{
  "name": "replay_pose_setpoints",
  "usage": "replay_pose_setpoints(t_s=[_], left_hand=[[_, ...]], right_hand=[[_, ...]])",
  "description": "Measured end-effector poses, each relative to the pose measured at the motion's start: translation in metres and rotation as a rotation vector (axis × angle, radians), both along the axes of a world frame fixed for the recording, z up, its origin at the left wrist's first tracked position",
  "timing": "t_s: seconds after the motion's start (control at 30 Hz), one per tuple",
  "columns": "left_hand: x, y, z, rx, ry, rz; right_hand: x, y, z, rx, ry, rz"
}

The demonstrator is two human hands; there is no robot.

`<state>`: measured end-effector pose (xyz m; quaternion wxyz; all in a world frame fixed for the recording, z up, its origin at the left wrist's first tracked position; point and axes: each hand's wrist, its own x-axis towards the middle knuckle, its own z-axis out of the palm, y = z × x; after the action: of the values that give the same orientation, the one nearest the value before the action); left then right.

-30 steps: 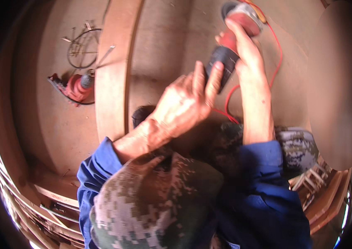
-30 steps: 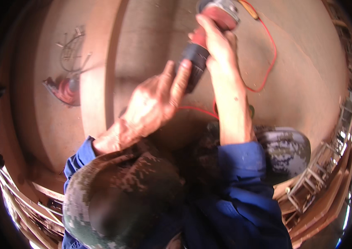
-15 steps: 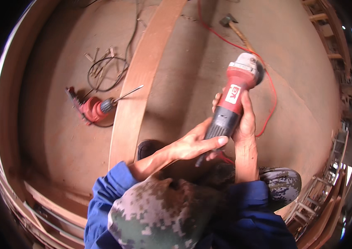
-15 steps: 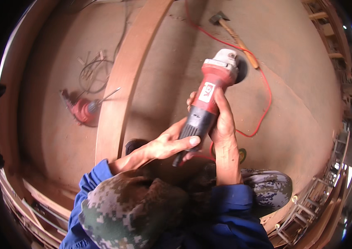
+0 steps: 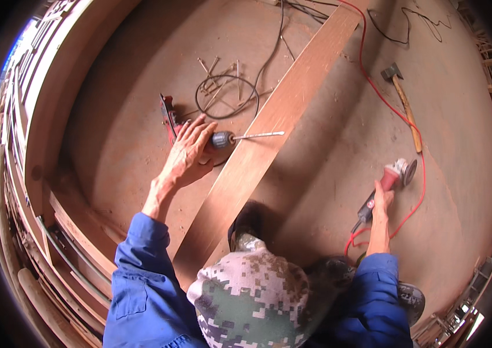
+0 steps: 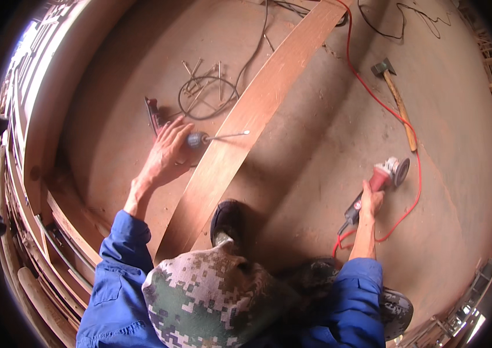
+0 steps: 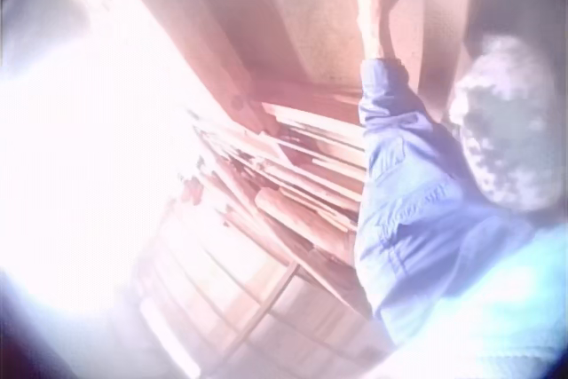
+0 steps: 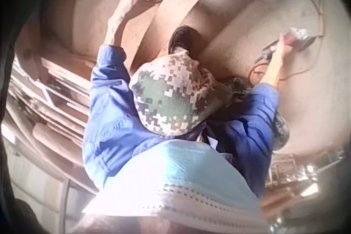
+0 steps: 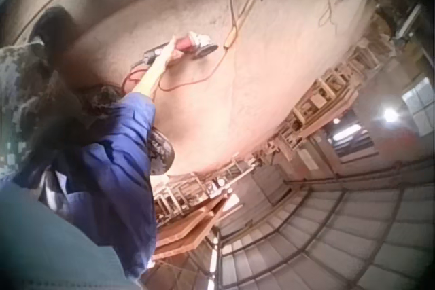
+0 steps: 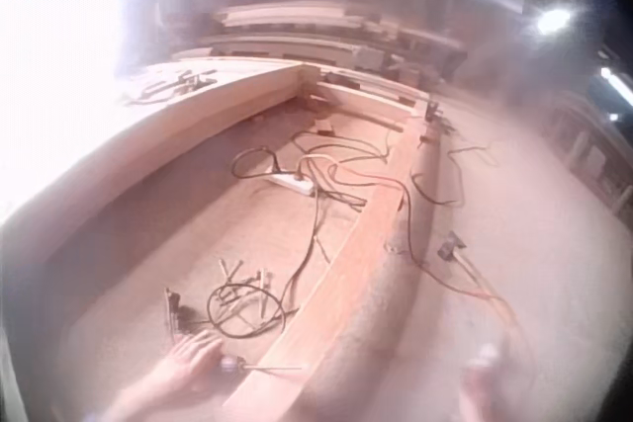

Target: The person uses a cordless drill to fasten screws into a curved wooden plank attached to a larger wooden framework. They repeatedly position the drill, drive screws, and reposition along the plank to secure it in place.

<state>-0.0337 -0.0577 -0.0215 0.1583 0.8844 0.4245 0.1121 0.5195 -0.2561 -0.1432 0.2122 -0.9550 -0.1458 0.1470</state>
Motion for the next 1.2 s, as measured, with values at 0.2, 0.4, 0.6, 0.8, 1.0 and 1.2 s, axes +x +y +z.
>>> replay_pose_setpoints(t_s=[0.2,0.4,0.6,0.8,1.0,1.2], left_hand=[[0.029,0.013,-0.024,0.170,-0.089,0.081],[0.029,0.037,0.060,-0.446,-0.585,0.804],[0.020,0.023,0.231,-0.186,-0.729,0.703],[0.001,0.002,0.342,-0.327,-1.033,0.696],[0.029,-0.011,0.410,-0.484,-1.242,0.708],[0.039,-0.022,0.548,-0.439,-1.277,0.841]], right_hand=[[0.006,-0.005,0.015,-0.301,-0.184,-0.106],[0.002,-0.004,0.017,-0.300,-0.373,-0.069],[0.005,-0.019,0.023,-0.442,-0.227,0.095],[0.022,-0.012,0.052,-0.464,0.186,0.092],[-0.047,-0.043,0.184,-0.278,0.129,0.590],[-0.178,0.037,0.488,0.172,0.713,0.968]])
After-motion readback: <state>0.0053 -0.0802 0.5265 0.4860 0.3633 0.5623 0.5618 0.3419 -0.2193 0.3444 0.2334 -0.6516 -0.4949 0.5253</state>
